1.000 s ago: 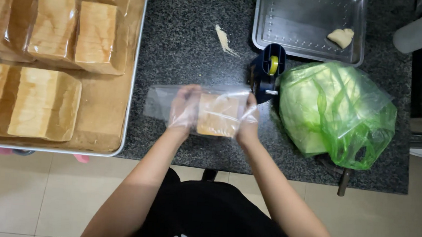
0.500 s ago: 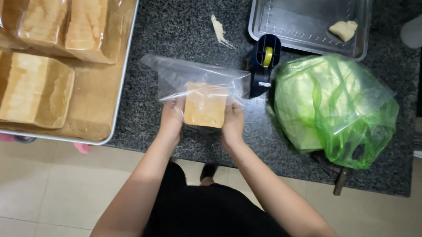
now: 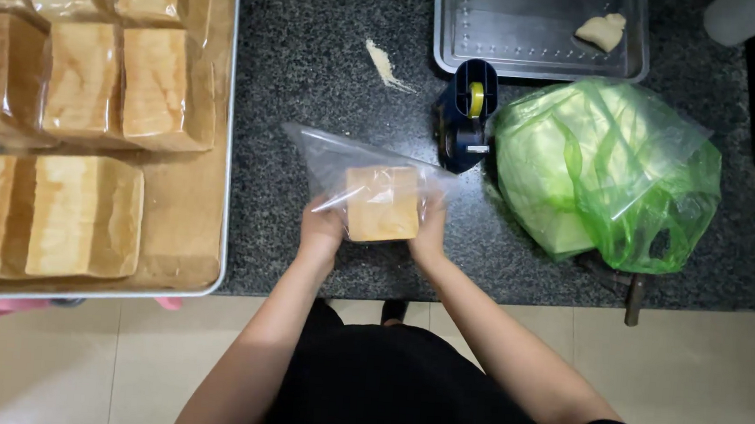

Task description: Wrapping loaves of bread in plastic bags and sealing them with tape.

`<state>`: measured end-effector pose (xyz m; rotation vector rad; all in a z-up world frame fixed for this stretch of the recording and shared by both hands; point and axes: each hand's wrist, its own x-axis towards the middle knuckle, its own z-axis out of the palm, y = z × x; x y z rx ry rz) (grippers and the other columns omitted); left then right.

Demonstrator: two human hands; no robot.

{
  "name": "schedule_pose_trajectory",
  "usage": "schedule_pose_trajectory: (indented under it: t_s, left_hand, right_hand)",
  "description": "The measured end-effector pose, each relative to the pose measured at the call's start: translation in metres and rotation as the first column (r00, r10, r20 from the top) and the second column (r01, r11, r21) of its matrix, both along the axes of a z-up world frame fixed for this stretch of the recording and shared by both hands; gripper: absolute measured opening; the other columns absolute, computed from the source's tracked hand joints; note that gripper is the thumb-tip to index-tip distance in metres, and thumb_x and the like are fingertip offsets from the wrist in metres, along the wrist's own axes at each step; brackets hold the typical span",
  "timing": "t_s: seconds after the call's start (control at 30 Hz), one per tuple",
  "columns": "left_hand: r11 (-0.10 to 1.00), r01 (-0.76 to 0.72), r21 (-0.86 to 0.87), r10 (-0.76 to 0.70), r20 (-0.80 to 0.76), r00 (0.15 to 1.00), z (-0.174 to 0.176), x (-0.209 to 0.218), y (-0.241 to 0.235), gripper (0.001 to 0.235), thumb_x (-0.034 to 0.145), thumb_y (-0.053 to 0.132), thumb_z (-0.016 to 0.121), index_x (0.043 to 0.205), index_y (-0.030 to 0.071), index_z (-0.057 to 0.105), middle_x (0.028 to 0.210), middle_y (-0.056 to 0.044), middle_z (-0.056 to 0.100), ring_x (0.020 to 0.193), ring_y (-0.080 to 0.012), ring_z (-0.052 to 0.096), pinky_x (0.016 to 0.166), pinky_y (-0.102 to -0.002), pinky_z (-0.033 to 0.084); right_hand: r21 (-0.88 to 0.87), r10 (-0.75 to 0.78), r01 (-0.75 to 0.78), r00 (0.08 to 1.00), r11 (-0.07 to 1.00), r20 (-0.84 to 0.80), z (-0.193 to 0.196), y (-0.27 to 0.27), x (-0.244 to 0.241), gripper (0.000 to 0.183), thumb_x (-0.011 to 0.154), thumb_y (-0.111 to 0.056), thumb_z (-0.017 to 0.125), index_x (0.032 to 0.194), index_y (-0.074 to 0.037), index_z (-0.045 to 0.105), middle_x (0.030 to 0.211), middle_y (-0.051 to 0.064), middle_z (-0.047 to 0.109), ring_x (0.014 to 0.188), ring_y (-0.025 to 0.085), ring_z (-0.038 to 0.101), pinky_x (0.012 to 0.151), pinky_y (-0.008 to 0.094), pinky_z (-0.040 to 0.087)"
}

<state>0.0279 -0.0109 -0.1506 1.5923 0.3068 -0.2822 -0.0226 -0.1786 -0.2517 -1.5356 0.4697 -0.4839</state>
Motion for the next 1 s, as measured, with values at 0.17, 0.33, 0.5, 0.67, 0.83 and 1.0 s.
schedule_pose_trajectory:
  t_s: [0.17,0.33,0.5,0.67,0.83,1.0]
  left_hand:
    - [0.998,0.022,-0.061,-0.024,-0.034,0.999,0.027,-0.001,-0.001,0.021,0.081,0.012,0.061,0.097,-0.002,0.062,0.084,-0.017,0.064,0.077,-0.0238,0.062,0.067,-0.037,0.052]
    - [0.998,0.055,-0.009,-0.055,-0.032,0.998,0.030,0.003,-0.005,0.021,0.082,0.013,0.060,0.096,-0.002,0.062,0.087,-0.020,0.065,0.083,-0.0262,0.063,0.071,-0.039,0.051]
    - [0.993,0.070,0.093,-0.068,-0.024,0.997,0.037,0.009,-0.010,0.017,0.081,0.012,0.061,0.090,-0.002,0.065,0.083,-0.019,0.067,0.084,-0.0257,0.066,0.067,-0.038,0.052]
    - [0.443,0.191,0.876,-0.409,0.008,0.913,-0.015,0.023,0.002,0.022,0.082,0.022,0.053,0.101,0.013,0.058,0.104,-0.007,0.055,0.098,-0.0286,0.047,0.083,-0.041,0.035]
    - [0.325,0.194,0.925,-0.588,0.037,0.808,-0.042,0.034,0.021,0.028,0.081,0.023,0.051,0.106,0.009,0.054,0.106,-0.006,0.045,0.096,-0.0273,0.041,0.090,-0.043,0.031]
    - [0.143,0.292,0.946,-0.621,-0.144,0.770,-0.021,0.034,0.020,0.030,0.083,0.029,0.047,0.108,0.011,0.051,0.113,-0.008,0.040,0.102,-0.0295,0.037,0.095,-0.043,0.023]
  right_hand:
    - [0.062,-0.001,-0.004,0.997,0.998,0.081,0.021,0.010,0.008,0.041,0.073,0.002,0.073,0.105,-0.010,0.050,0.096,0.002,0.059,0.091,0.009,0.055,0.081,0.023,0.048]
    - [-0.038,0.007,-0.005,0.999,0.999,0.047,0.031,0.010,0.009,0.043,0.076,0.001,0.071,0.111,-0.009,0.049,0.101,0.006,0.059,0.094,0.013,0.056,0.083,0.027,0.048]
    - [-0.272,0.037,-0.059,0.996,0.961,-0.083,0.039,0.008,0.006,0.044,0.073,-0.003,0.074,0.112,-0.006,0.054,0.098,0.012,0.062,0.092,0.020,0.060,0.080,0.032,0.050]
    - [-0.434,0.036,-0.113,0.983,0.894,-0.182,0.057,0.008,0.005,0.047,0.072,-0.006,0.077,0.114,-0.003,0.057,0.096,0.018,0.064,0.090,0.026,0.063,0.077,0.036,0.052]
    - [-0.288,-0.170,0.023,0.850,0.957,-0.498,0.159,0.038,0.034,0.049,0.093,-0.014,0.040,0.115,0.029,0.038,0.098,0.047,0.054,0.099,0.057,0.053,0.095,0.063,0.032]
    - [-0.897,-0.121,-0.236,0.947,0.372,-0.299,0.032,-0.008,0.017,0.034,0.089,-0.030,0.048,0.104,-0.004,0.063,0.080,0.017,0.065,0.074,0.035,0.065,0.056,0.046,0.051]
